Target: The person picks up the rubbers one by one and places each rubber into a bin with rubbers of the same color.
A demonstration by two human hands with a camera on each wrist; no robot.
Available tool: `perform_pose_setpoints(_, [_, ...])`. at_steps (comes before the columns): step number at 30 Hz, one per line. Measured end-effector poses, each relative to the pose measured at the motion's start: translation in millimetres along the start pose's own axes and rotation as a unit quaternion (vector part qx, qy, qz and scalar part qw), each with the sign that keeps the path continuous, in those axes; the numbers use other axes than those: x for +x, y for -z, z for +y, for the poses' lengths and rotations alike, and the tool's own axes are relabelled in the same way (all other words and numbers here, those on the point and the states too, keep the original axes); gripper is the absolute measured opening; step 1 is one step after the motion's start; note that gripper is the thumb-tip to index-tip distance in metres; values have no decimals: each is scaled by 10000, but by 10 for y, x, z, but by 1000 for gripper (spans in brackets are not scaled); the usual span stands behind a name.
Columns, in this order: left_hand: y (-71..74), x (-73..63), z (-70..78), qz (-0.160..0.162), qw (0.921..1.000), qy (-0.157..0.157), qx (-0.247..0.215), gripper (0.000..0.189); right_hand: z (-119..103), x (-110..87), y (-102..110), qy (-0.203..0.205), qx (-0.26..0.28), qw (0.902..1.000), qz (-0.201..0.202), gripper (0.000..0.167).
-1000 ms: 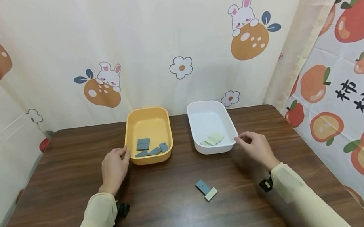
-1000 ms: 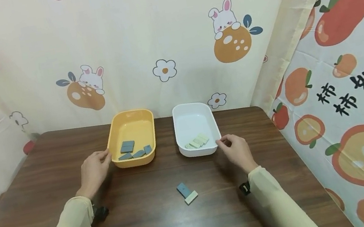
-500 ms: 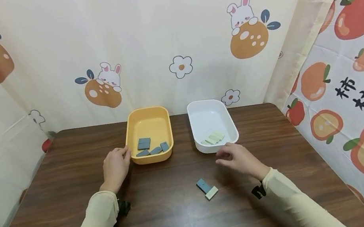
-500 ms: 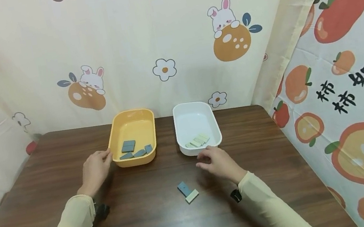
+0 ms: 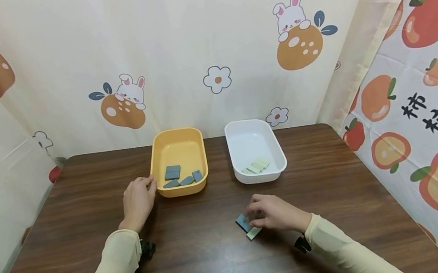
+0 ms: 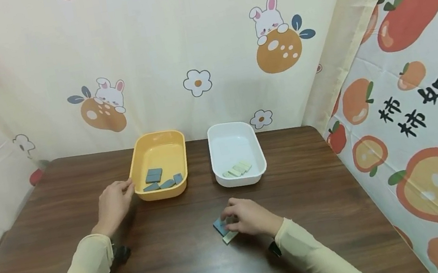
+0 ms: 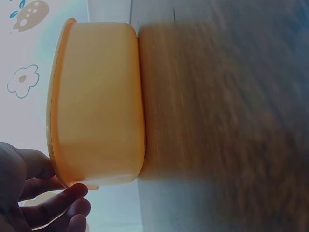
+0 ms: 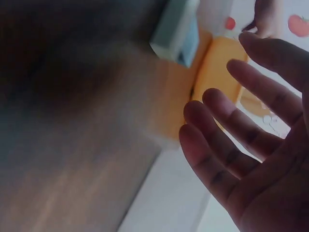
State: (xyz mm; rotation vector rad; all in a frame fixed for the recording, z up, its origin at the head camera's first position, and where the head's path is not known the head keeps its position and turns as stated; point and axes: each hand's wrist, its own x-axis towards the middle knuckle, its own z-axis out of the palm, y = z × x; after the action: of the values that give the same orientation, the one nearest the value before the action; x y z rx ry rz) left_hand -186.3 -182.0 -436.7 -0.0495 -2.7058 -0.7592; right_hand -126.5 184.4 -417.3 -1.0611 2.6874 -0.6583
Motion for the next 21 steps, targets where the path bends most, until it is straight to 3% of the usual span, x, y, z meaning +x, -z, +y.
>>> perform_pose_setpoints(7, [28,-10,3,-2,10000,-29,-20,28,-63,-1,-164,185,-237,9990,-321,16])
perform_pose_setpoints(21, [5,-9,-21,51,9999,-85,-84,28,-93,-32,-245,329,-382,9984,-253,12])
